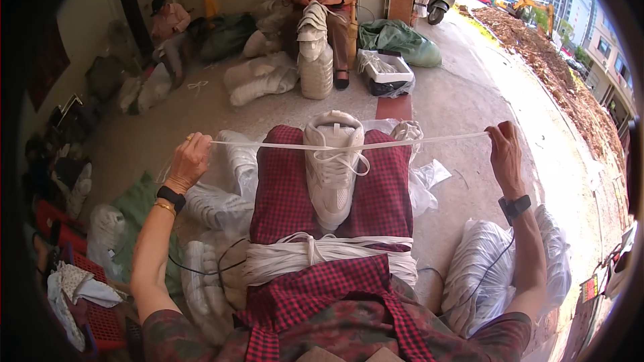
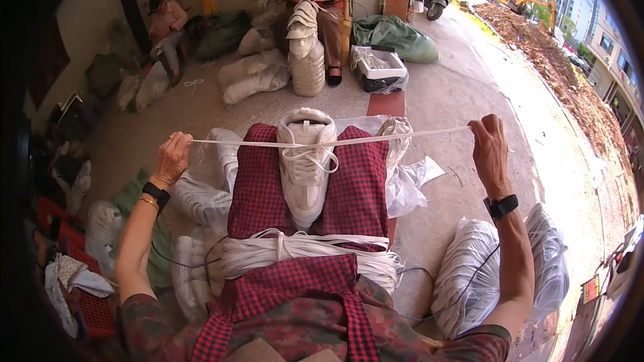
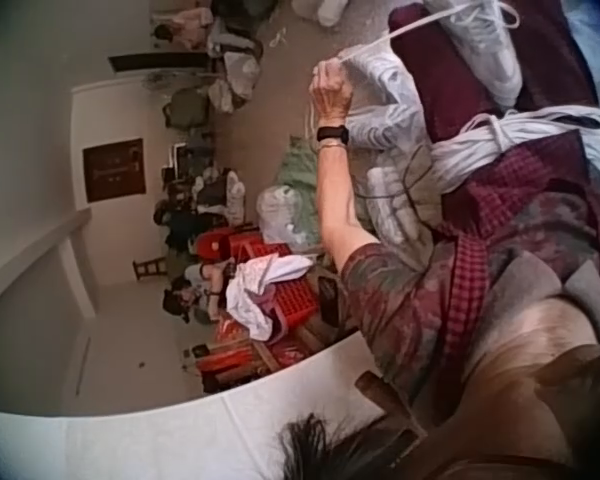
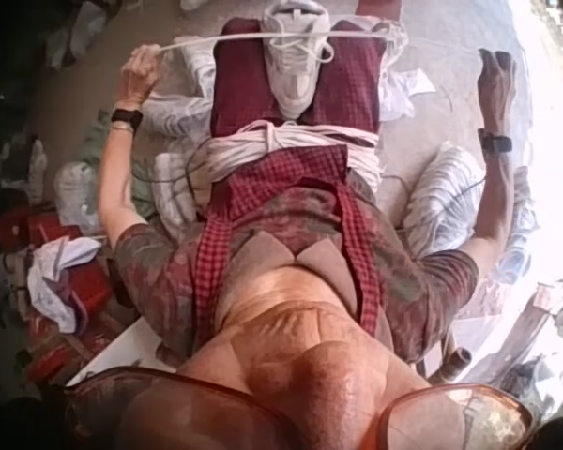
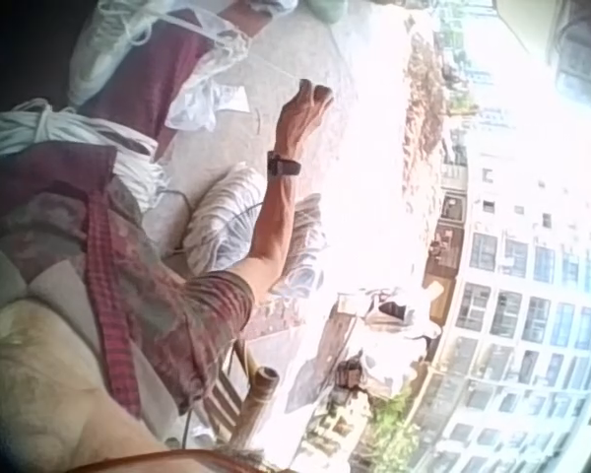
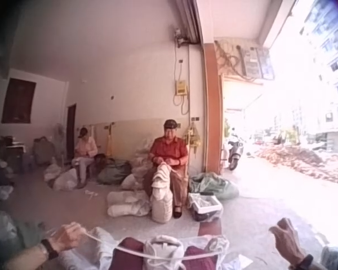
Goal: Lacing a white sneaker while sitting in a shoe manufacturing workshop.
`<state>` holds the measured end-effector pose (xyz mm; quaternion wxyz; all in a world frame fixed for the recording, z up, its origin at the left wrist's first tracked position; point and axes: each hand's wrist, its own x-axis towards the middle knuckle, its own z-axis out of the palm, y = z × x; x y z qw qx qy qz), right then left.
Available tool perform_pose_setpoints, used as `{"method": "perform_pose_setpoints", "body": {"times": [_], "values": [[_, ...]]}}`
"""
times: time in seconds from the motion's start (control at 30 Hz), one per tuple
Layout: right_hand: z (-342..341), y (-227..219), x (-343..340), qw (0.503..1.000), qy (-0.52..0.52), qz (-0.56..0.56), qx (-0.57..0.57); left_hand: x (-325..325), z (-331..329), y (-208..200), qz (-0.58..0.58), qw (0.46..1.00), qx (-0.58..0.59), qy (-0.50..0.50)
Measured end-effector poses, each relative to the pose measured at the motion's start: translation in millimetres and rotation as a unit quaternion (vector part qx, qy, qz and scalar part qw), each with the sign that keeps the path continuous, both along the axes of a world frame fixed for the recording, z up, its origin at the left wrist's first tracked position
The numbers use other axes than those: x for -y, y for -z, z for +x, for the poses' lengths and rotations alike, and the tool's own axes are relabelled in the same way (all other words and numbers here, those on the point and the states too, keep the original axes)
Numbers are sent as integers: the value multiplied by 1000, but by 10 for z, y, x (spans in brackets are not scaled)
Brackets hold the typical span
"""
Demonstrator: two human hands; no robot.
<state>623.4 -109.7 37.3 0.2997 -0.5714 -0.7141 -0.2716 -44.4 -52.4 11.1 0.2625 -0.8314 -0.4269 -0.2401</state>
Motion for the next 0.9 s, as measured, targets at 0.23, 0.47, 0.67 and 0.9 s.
{"method": "perform_pose_setpoints", "body": {"times": [0.23, 0.47, 0.67, 0.9], "values": [[-1076, 39, 163, 947, -136, -53, -285, 108, 774, -33, -61, 976, 200, 59], [-1733, 117, -56, 931, -287, -50, -221, 346, 1802, -175, -231, 919, 115, 298], [-1854, 289, -191, 851, -289, -201, -390, 368, 1883, -70, -178, 930, 104, 304], [-2047, 281, -238, 727, -352, -264, -527, 281, 1909, 20, -164, 933, 59, 314]]}}
